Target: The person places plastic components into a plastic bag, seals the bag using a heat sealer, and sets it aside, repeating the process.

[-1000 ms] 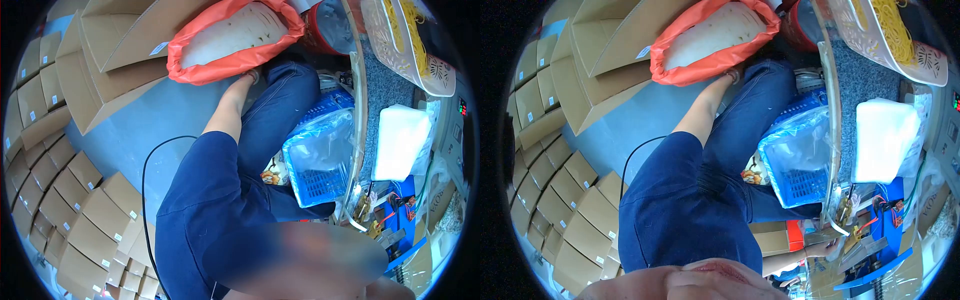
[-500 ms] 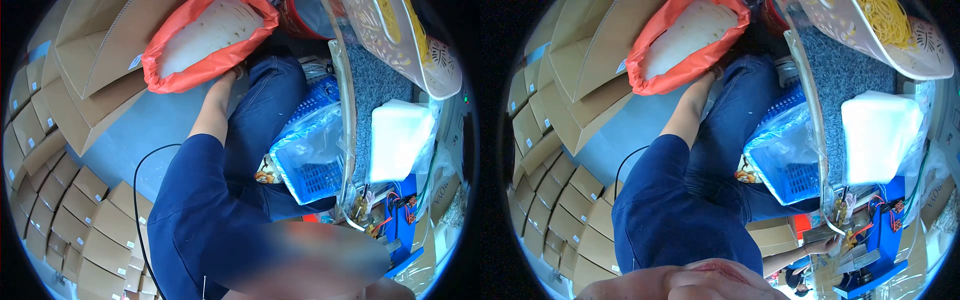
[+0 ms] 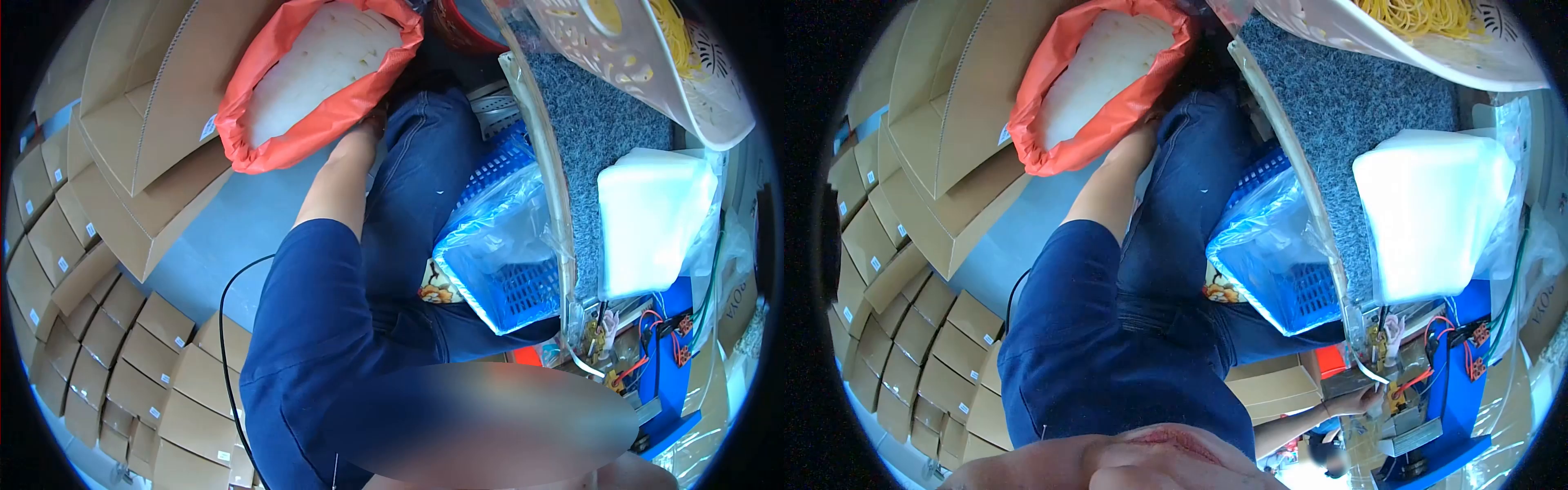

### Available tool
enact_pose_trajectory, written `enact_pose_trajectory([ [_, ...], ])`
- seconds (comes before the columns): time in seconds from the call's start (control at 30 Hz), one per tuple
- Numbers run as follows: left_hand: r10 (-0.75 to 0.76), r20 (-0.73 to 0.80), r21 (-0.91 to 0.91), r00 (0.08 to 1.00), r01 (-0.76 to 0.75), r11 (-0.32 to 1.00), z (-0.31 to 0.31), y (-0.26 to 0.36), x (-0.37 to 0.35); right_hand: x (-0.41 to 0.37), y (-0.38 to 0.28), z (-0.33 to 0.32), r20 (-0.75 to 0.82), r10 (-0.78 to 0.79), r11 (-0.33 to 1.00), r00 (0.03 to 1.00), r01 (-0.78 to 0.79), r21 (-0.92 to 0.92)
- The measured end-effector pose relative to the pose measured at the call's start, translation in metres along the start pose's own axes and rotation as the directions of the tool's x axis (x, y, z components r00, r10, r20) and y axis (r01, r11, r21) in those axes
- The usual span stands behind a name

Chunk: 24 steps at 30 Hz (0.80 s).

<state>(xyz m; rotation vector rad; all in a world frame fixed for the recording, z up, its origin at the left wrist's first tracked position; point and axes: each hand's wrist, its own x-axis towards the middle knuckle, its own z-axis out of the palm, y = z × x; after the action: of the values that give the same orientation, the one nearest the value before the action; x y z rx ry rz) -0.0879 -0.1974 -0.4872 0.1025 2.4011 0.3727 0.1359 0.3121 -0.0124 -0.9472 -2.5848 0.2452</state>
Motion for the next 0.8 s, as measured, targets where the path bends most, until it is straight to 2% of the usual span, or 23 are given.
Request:
enact_pose_trajectory([
  [0.03, -0.005, -0.001, -0.001, 1.000, 0.005, 1.000, -0.003, -0.004, 0.001, -0.001, -0.008, 0.001, 0.001, 0.055, 0.998, 0.999, -0.055, -0.008],
  [0.17, -0.013, -0.005, -0.020, 1.000, 0.012, 1.000, -0.021, -0.002, 0.001, 0.004, 0.038, -0.004, 0.013, 0.081, 0.994, 0.997, -0.081, 0.068],
  [0.4, -0.047, 0.027, -0.063, 0.999, 0.049, 0.997, -0.011, -0.016, -0.006, 0.001, 0.013, -0.002, 0.023, 0.075, 0.990, 0.997, -0.077, 0.118],
  [0.43, -0.065, 0.032, -0.072, 0.997, 0.067, 0.995, -0.009, -0.023, -0.009, 0.001, 0.005, 0.002, 0.025, 0.073, 0.987, 0.997, -0.076, 0.139],
  [0.47, -0.082, 0.040, -0.085, 0.996, 0.085, 0.993, -0.007, -0.027, -0.015, 0.002, 0.005, 0.002, 0.089, 0.120, 0.961, 0.989, -0.138, 0.241],
  [0.5, -0.094, 0.049, -0.099, 0.994, 0.099, 0.990, -0.005, -0.028, -0.020, 0.003, 0.012, 0.002, 0.097, 0.108, 0.963, 0.989, -0.129, 0.237],
  [0.57, -0.108, 0.066, -0.129, 0.992, 0.116, 0.985, 0.001, -0.025, -0.025, 0.003, 0.028, 0.001, 0.080, -0.022, 0.961, 0.997, -0.001, 0.276],
  [0.6, -0.109, 0.076, -0.145, 0.991, 0.119, 0.982, 0.001, -0.019, -0.029, 0.002, 0.022, 0.000, 0.108, 0.023, 0.965, 0.994, -0.050, 0.257],
  [0.67, -0.107, 0.097, -0.175, 0.989, 0.123, 0.977, 0.013, -0.008, -0.033, 0.002, -0.008, 0.004, 0.091, -0.195, 0.963, 0.976, 0.173, 0.205],
  [0.7, -0.110, 0.107, -0.187, 0.988, 0.129, 0.974, 0.018, -0.005, -0.037, -0.003, -0.028, 0.008, 0.083, -0.035, 0.963, 0.996, 0.012, 0.268],
  [0.8, -0.136, 0.126, -0.212, 0.983, 0.160, 0.964, 0.026, -0.007, -0.046, 0.001, -0.019, 0.008, 0.060, -0.095, 0.946, 0.994, 0.071, 0.316],
])
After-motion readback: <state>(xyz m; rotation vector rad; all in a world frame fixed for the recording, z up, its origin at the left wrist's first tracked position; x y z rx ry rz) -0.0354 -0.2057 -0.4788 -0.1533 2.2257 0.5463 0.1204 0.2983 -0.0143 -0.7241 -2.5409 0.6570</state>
